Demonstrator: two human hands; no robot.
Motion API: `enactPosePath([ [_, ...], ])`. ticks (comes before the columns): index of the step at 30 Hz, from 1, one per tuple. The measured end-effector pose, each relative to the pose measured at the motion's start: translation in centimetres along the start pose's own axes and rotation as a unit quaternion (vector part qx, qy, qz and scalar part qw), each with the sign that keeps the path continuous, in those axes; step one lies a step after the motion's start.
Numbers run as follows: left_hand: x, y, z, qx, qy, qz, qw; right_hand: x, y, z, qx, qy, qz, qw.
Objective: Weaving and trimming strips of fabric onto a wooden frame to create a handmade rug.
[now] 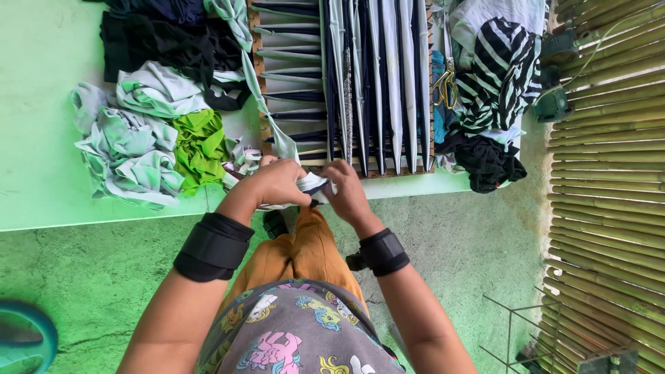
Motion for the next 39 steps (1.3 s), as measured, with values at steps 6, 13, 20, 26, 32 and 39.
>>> enactPosePath([
  [6,3.6,-6.3,-4.6,-0.052,-0.067,0.074,0.994,-0.2,-1.1,8.1,-0.055,0.159,0.101,0.981],
  [13,5.9,-20.9,-7.9,-0.135,-0.114,0.328,0.928,-3.8,-0.6,8.8,-0.062,0.294,-0.063,0.952],
  [20,3.1,-32.3,1.2,-0.214,0.052,0.569,0.792,-13.1,-0.1,3.7,-0.034,-0.023,-0.17,0.985],
  [26,-3.2,-35.2,2.1,-0.169,0.058,0.586,0.79,-23.5,-4.2,2.2,-0.261,0.072,-0.233,0.934],
  [32,-7.8,-34.9,-1.6,-0.05,0.014,0.493,0.868,-32.1,-12.7,1.5,-0.441,0.03,-0.154,0.883],
  [39,-12.0,-35.6,-15.2,-0.038,-0.212,0.314,0.925,-35.8,-15.6,8.3,-0.36,0.063,-0.087,0.927],
])
Point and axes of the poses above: each hand's wrist, its own x-axis away from the middle knuckle, its own y-axis out of the palm, z = x × y, the point moved 9 cm from there along -x, towards the middle knuckle, and after that the axes turned 1 degree about -z, right-handed, at the moved point
